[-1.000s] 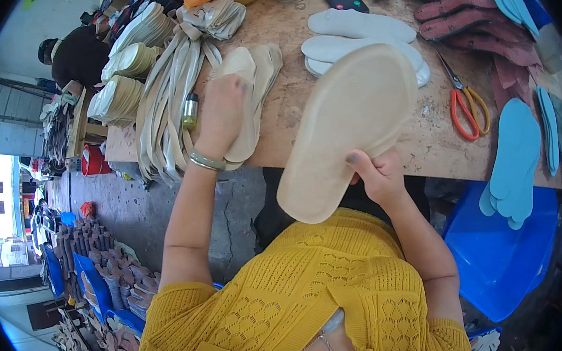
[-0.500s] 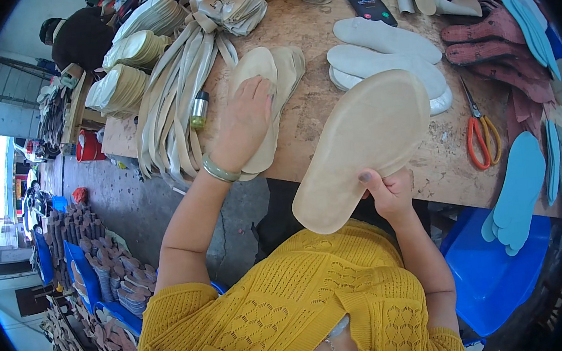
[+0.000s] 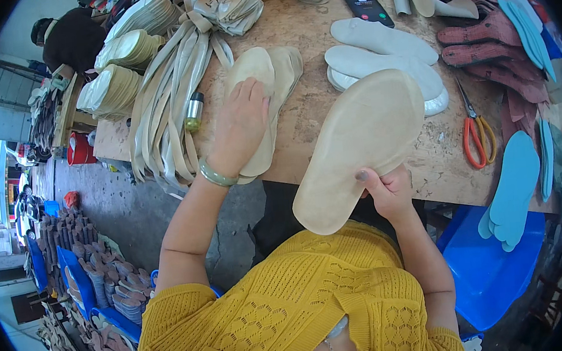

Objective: Cutting and assembling multi-layer shoe insoles at a factory workbench.

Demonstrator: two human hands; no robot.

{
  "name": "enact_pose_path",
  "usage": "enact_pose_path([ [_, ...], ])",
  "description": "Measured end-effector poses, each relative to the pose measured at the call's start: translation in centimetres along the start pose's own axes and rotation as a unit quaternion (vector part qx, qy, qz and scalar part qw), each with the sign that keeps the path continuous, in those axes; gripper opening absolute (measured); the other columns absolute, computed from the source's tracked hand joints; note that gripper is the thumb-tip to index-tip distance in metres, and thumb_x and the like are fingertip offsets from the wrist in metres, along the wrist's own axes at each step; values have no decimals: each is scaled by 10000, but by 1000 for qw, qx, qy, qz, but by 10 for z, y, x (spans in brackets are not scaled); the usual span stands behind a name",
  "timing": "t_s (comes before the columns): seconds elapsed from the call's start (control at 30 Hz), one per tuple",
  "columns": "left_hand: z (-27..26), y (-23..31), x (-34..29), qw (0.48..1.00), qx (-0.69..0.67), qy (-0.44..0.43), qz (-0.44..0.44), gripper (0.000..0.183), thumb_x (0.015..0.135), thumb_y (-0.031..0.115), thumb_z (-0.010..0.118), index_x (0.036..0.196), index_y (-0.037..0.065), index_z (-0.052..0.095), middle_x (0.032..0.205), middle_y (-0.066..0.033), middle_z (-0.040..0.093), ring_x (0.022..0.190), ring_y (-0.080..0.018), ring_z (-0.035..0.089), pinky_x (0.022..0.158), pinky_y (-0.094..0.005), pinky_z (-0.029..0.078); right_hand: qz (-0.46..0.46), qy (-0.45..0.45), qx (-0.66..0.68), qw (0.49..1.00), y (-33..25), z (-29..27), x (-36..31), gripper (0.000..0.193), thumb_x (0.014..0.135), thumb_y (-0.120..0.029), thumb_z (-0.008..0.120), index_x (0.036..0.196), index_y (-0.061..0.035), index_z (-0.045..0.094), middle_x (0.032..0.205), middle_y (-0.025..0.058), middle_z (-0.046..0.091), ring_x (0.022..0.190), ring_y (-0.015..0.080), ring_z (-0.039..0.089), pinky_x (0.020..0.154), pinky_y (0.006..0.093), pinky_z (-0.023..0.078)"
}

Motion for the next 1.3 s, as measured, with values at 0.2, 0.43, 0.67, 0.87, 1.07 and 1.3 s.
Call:
enact_pose_path([
  [0.2,-10,5,-15,1000,-8,-15,20,260,824,82,623,1054,-14,552,1044,-160,567,972,-324,564,818,-374,482,31,-36,-31,998,-1,7,6,277,926,-238,617,928,37,644,810,60,658,643,102,605,541,220,472],
  [0.43,-28,-84,-9,978,-73,61,-185,211,835,153,658,1006,41,603,866,-113,586,834,-287,597,726,-374,482,36,-20,32,999,4,16,27,286,941,-230,584,969,48,643,823,67,683,725,111,643,597,250,514],
  [0.67,40,-145,-12,896,-340,-3,-285,185,849,102,650,999,-2,618,783,-51,649,680,-149,587,652,-296,480,116,-248,-50,960,-13,112,96,401,959,-301,510,761,21,642,625,23,615,529,113,571,515,272,459],
  [0.87,36,-153,-10,909,-339,10,-242,191,874,66,582,1044,-3,635,798,-25,635,734,-108,578,679,-246,470,137,-212,-274,928,40,140,147,477,907,-403,554,625,-24,619,562,79,592,531,213,584,546,350,477],
  [1.07,-36,-94,-1,961,-189,78,-185,286,900,88,602,1177,19,585,944,-41,618,822,-114,580,755,-244,477,-159,-44,-440,883,-40,62,139,305,859,-348,630,872,-47,675,808,142,675,746,338,637,698,436,509],
  [1.3,27,61,-26,710,-643,-166,-234,271,955,110,553,1203,0,568,1029,-52,636,916,-125,615,833,-252,487,-316,41,-546,775,-31,-43,120,213,828,-121,641,1031,-60,644,973,105,680,894,288,637,768,395,517],
])
Point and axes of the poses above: each hand's wrist, its own x-axis towards the middle knuckle, its own z-axis out of the palm, y = z × x, the point moved 10 cm from there along x, towards the middle knuckle
